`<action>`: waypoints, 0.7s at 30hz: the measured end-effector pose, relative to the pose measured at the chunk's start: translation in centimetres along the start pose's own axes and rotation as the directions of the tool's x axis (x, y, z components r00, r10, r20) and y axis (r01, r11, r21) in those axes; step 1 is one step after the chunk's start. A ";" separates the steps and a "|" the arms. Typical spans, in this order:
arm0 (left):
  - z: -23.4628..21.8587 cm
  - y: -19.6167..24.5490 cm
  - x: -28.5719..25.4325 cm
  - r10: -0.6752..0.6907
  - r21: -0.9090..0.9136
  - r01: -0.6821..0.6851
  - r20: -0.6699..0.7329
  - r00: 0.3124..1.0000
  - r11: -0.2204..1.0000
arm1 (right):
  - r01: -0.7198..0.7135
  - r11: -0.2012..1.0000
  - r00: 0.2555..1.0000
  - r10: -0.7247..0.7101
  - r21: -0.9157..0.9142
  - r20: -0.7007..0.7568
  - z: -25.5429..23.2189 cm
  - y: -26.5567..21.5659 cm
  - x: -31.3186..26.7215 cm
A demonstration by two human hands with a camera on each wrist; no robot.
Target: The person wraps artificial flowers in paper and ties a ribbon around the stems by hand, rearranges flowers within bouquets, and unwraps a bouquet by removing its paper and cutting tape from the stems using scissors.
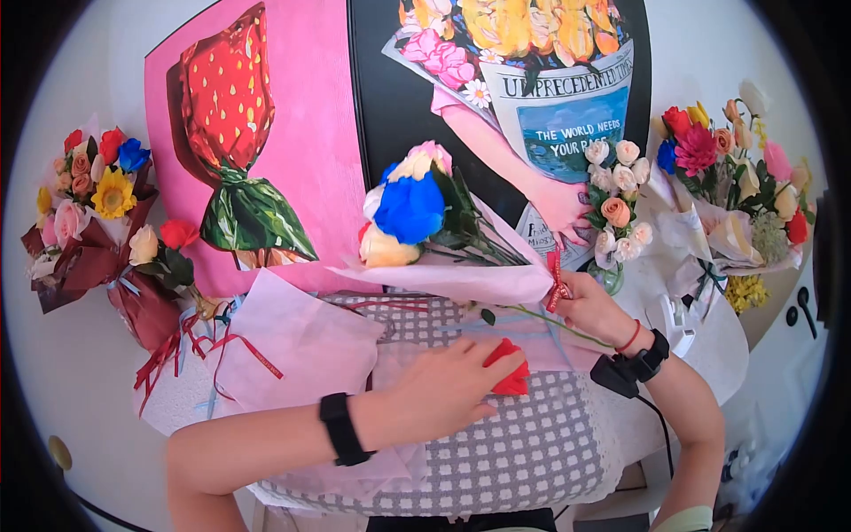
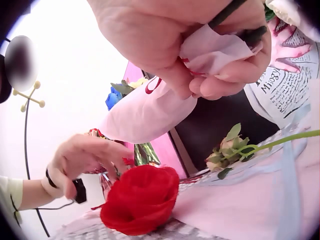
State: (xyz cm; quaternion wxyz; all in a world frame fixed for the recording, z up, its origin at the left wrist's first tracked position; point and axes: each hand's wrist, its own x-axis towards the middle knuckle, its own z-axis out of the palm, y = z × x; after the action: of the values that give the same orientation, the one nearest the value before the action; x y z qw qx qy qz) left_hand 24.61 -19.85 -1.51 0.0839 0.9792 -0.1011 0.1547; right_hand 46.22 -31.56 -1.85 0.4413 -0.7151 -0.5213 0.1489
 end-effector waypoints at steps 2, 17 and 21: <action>2.0 -0.3 0.7 0.000 0.007 0.000 -0.003 1.000 1.000 | -0.065 0.975 0.998 0.064 0.213 0.013 0.0 -0.9 -0.5; 8.7 -0.1 16.9 -0.288 -0.636 0.091 -0.214 0.933 0.766 | 0.012 0.949 0.982 0.049 0.315 -0.183 -7.3 -2.1 -6.5; 10.5 -0.6 18.0 -0.129 -0.520 -0.044 -0.291 0.948 0.853 | -0.009 0.882 0.988 0.081 0.471 -0.133 -6.8 -0.2 -7.5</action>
State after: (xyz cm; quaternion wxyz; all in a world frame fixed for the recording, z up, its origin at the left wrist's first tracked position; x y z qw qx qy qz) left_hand 44.53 -24.41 -5.71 0.3637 0.8844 -0.1026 0.2740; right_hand 47.60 -41.31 0.26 0.6350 -0.6082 -0.4188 0.2269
